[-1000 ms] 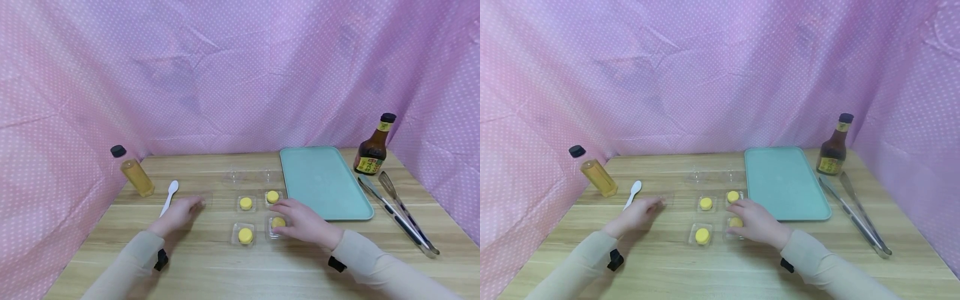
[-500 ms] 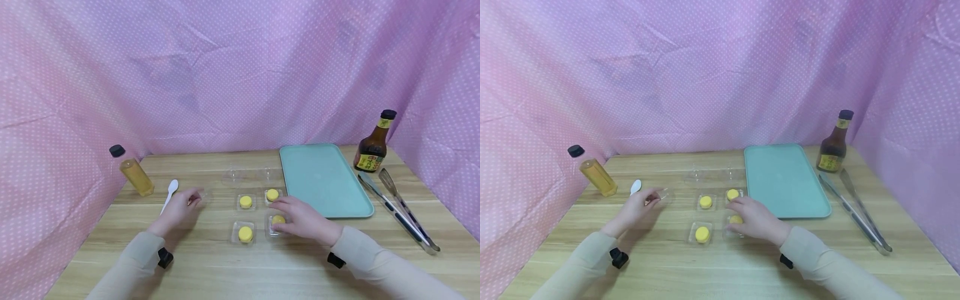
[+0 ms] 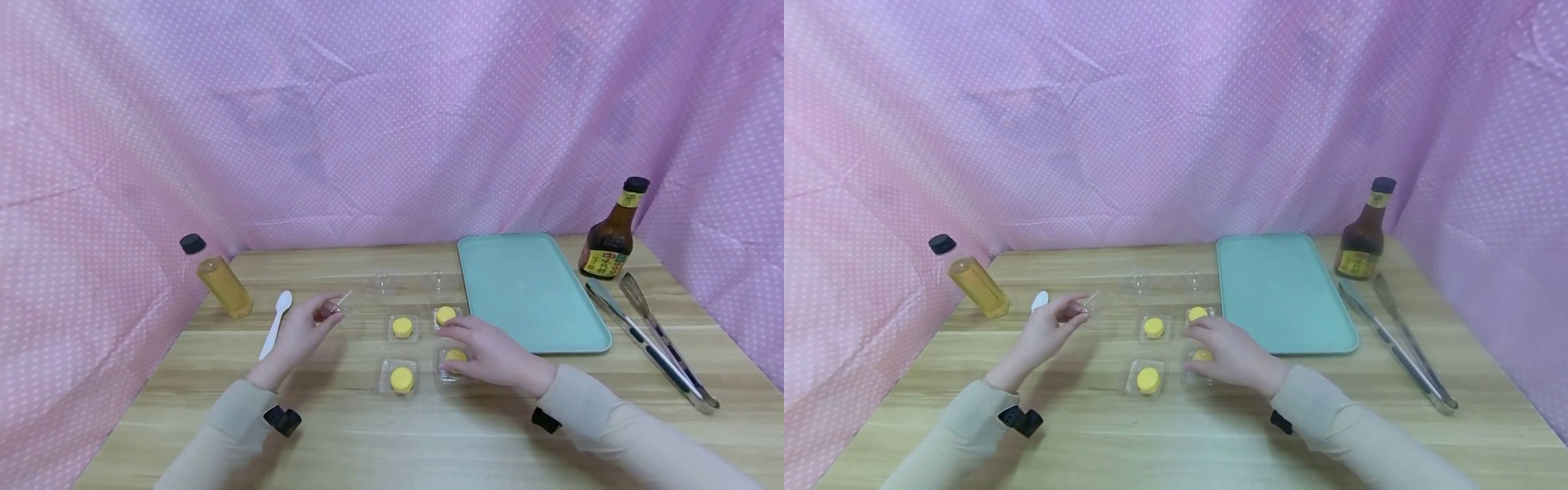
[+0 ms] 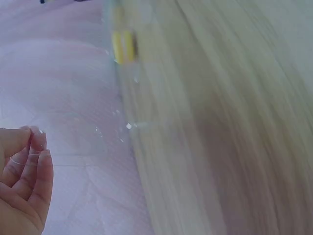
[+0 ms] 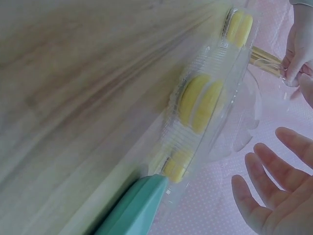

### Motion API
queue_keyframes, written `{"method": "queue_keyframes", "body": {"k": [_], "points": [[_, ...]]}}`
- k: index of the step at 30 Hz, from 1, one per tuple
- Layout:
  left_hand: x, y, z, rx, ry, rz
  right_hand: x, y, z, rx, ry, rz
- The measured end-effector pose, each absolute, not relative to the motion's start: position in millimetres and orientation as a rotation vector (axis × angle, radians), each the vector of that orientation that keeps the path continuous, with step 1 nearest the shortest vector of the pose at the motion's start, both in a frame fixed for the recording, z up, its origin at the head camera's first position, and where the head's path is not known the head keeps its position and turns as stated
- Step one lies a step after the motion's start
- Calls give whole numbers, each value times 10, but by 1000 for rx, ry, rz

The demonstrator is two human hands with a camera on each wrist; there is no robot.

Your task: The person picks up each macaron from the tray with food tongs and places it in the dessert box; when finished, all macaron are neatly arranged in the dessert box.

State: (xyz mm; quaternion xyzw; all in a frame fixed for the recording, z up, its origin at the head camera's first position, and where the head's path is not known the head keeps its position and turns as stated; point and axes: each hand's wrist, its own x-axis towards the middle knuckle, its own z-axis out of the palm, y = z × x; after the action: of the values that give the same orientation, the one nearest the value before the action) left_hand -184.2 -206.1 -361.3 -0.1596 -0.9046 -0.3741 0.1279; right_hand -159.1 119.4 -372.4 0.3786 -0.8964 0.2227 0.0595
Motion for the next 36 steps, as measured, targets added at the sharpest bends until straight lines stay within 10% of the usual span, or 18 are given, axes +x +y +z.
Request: {"method": "queue_keyframes", "body": {"k": [36], "points": [[-1704,-1351,-3450,-545,-2580,-2203,-1665,1013,-3666,1284,-2235,617]]}}
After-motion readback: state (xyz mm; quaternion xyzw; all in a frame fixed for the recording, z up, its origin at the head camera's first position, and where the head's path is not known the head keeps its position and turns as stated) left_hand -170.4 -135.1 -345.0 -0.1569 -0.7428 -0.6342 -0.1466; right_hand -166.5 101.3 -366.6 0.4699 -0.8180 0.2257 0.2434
